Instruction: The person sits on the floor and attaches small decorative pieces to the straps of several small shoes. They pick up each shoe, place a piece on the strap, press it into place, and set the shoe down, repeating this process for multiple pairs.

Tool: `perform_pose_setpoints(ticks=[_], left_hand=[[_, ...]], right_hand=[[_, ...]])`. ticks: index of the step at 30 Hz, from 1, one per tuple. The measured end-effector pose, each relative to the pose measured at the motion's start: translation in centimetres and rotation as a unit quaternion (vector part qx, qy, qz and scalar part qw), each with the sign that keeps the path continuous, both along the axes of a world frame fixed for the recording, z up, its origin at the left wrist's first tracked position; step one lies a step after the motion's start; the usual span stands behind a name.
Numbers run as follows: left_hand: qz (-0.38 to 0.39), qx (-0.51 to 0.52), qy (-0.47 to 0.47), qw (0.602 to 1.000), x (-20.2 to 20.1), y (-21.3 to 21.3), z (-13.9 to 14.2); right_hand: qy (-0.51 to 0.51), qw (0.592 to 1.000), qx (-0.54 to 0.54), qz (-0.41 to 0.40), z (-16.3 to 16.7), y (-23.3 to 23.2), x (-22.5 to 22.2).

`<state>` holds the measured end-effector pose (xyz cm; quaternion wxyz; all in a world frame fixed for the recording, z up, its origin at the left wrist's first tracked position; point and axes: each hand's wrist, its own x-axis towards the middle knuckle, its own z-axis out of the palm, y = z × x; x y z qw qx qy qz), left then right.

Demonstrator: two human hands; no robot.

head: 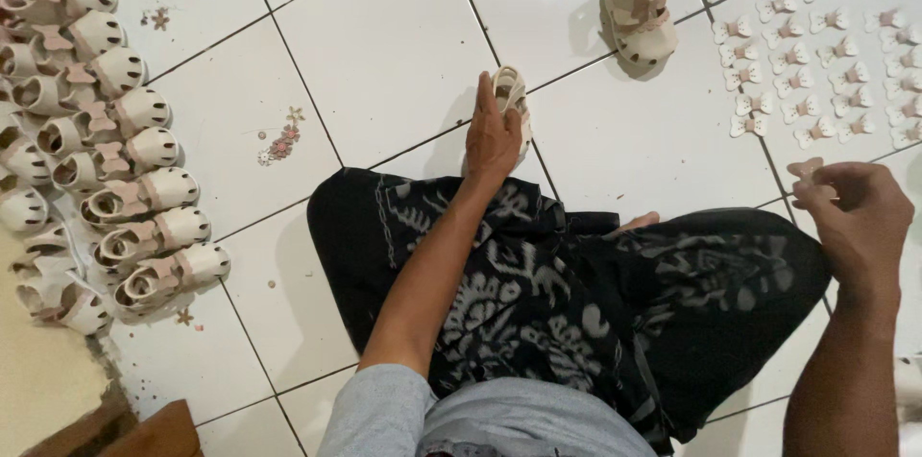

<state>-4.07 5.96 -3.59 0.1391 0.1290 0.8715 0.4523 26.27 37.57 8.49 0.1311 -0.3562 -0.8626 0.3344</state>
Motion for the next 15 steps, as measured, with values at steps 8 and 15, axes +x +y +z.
perform_pose_setpoints(ticks=[8, 15], left_hand=[[-0.052, 0.051, 0.014, 0.997, 1.7, -4.4, 0.6], [-0.041, 0.119, -0.049, 0.991, 2.6, -6.9, 1.9]], right_hand=[[0.111, 0.981, -0.155, 0.028, 3.1, -7.6, -6.8], [0.105, 0.957, -0.202, 0.177, -1.6, -18.7, -17.0]])
